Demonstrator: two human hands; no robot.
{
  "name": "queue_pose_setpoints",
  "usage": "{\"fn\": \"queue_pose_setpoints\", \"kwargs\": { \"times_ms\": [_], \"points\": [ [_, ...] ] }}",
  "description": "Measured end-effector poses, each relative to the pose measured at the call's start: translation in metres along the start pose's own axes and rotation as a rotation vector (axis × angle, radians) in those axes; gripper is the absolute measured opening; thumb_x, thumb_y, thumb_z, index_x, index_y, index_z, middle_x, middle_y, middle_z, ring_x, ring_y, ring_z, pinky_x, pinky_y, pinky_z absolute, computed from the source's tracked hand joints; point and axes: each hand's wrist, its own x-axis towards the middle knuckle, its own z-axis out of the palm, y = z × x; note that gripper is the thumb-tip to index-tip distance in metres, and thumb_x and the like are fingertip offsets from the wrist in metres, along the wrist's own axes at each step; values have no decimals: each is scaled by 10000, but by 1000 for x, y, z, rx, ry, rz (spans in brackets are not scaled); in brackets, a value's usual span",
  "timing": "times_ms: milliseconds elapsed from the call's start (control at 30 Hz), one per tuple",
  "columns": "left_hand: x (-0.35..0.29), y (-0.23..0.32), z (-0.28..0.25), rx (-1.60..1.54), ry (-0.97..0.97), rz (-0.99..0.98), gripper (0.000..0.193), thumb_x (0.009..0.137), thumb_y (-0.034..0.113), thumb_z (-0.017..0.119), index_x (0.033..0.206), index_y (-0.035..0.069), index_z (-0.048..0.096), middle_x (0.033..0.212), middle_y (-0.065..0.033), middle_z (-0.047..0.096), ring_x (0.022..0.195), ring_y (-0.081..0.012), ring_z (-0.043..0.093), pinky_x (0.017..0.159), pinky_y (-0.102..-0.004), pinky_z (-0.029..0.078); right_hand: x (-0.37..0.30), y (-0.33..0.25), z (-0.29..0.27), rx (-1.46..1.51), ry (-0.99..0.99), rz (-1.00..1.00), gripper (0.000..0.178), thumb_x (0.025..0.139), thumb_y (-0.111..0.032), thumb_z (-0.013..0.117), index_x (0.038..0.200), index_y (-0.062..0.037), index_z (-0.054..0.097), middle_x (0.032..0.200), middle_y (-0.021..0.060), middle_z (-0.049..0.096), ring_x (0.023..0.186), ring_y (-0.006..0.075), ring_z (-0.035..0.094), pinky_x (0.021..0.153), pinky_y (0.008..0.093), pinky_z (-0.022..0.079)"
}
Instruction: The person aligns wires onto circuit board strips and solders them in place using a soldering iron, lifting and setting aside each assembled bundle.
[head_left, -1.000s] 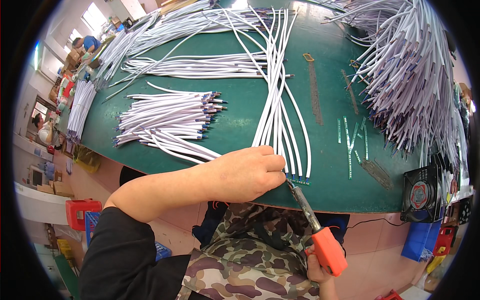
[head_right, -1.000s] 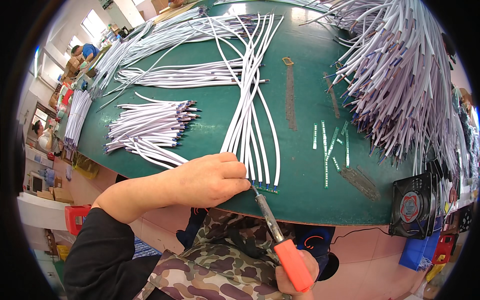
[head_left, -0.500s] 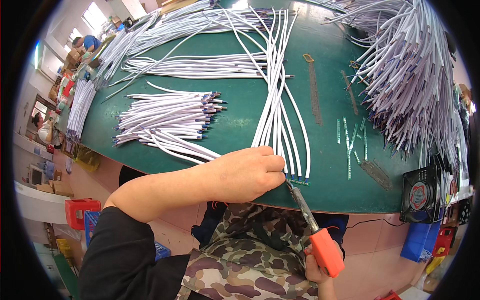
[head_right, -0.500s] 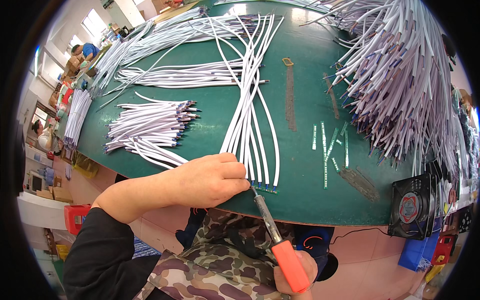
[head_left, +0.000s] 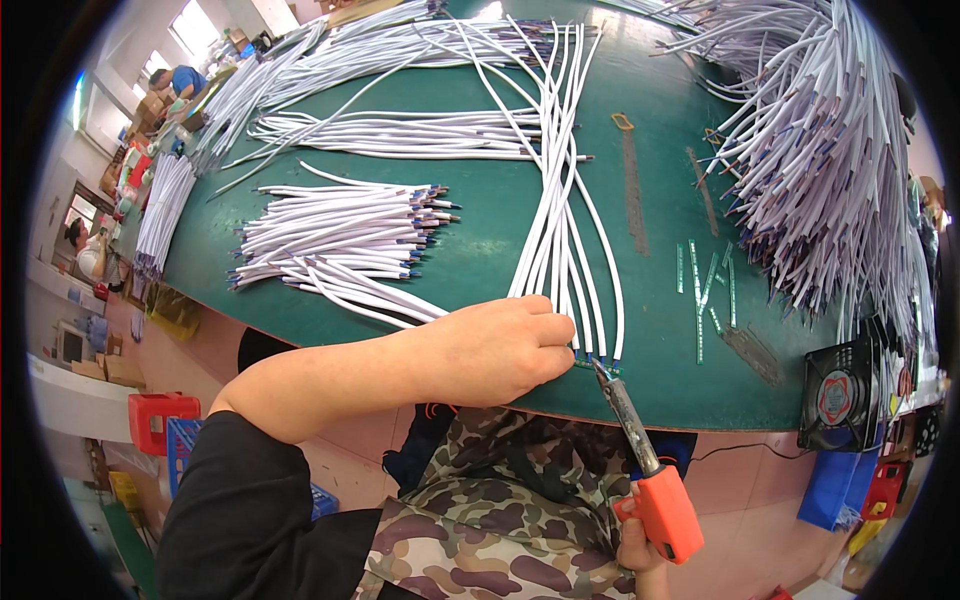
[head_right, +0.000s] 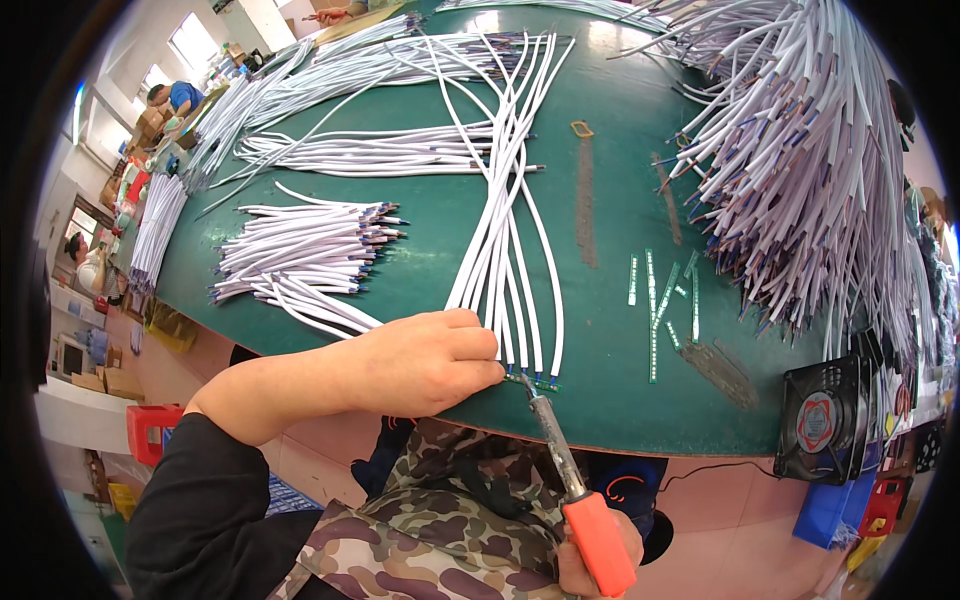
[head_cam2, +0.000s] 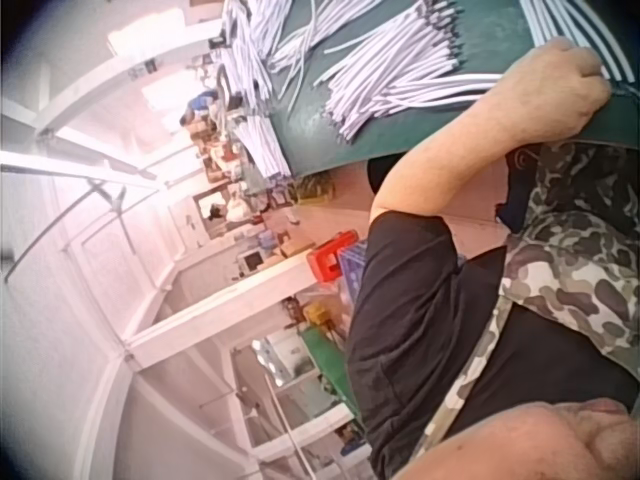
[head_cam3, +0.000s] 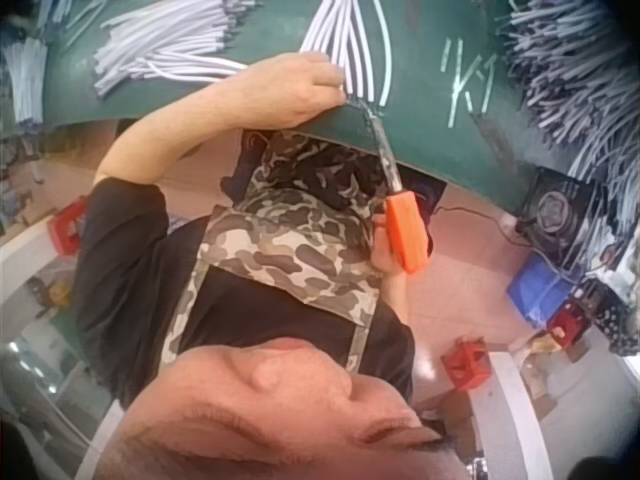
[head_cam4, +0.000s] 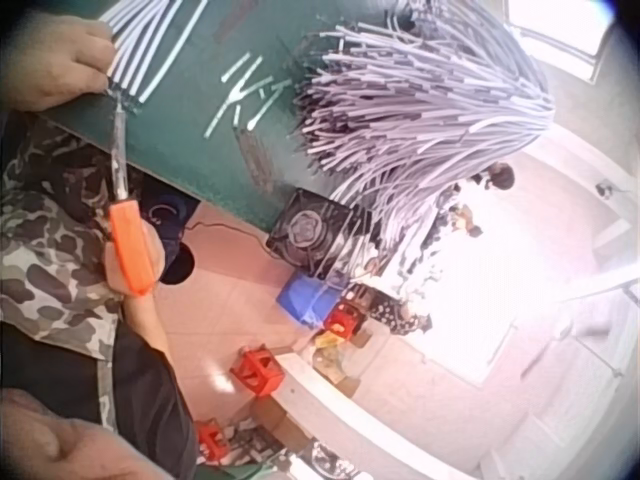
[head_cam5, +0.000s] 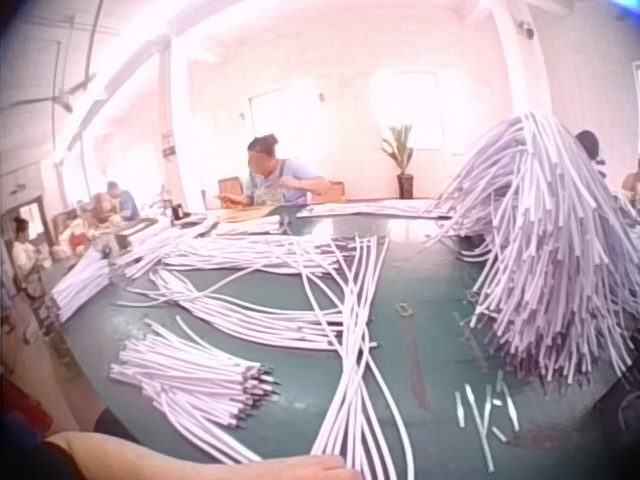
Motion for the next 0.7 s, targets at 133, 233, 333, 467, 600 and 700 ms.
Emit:
{"fn": "queue_pose_setpoints", "kwargs": {
  "times_ms": [133, 233, 333, 467, 600, 700],
  "points": [
    [0, 0, 2, 27, 34, 4, 82, 777, 77, 631, 833, 23, 658, 891, -81, 565, 861, -263, 576, 794, -356, 501, -1, 1, -3, -36, -11, -1, 338, 996, -183, 598, 1233, 58, 591, 1232, 150, 632, 986, 211, 625, 869, 356, 524],
    [0, -1, 2, 56, 2, 3, 80, 777, 93, 621, 813, 26, 647, 891, -87, 570, 868, -269, 580, 797, -355, 503, 3, 0, 1, -53, 40, -23, 354, 989, -167, 607, 1250, 70, 582, 1234, 155, 631, 970, 202, 626, 846, 350, 526],
    [0, -3, 1, 61, 13, 68, 208, 758, 120, 630, 934, 15, 664, 901, -78, 550, 822, -257, 551, 754, -345, 486, 11, -1, 9, 120, 129, 33, 366, 981, -155, 613, 1262, 76, 574, 1219, 162, 631, 926, 190, 625, 814, 336, 531],
    [-1, -2, 0, 103, 11, 68, 216, 759, 122, 632, 945, 19, 671, 893, -69, 546, 829, -240, 554, 758, -327, 486, 25, -7, 9, 53, 66, 17, 355, 980, -149, 612, 1259, 67, 576, 1180, 152, 636, 906, 187, 627, 804, 329, 534],
    [-3, 1, -8, 82, 13, 18, 212, 804, 91, 648, 1002, 29, 688, 923, -78, 572, 886, -255, 585, 764, -356, 495, 30, -15, 10, 4, 10, 12, 343, 979, -143, 611, 1255, 58, 579, 1141, 142, 642, 886, 185, 628, 795, 322, 537],
    [-21, -21, -38, 131, 241, -44, 227, 814, 98, 679, 1035, 48, 700, 1010, -106, 614, 968, -302, 606, 827, -404, 509, 32, -19, 11, -19, -14, 7, 335, 978, -138, 611, 1252, 52, 581, 1112, 135, 645, 871, 182, 629, 787, 316, 539]
  ]
}}
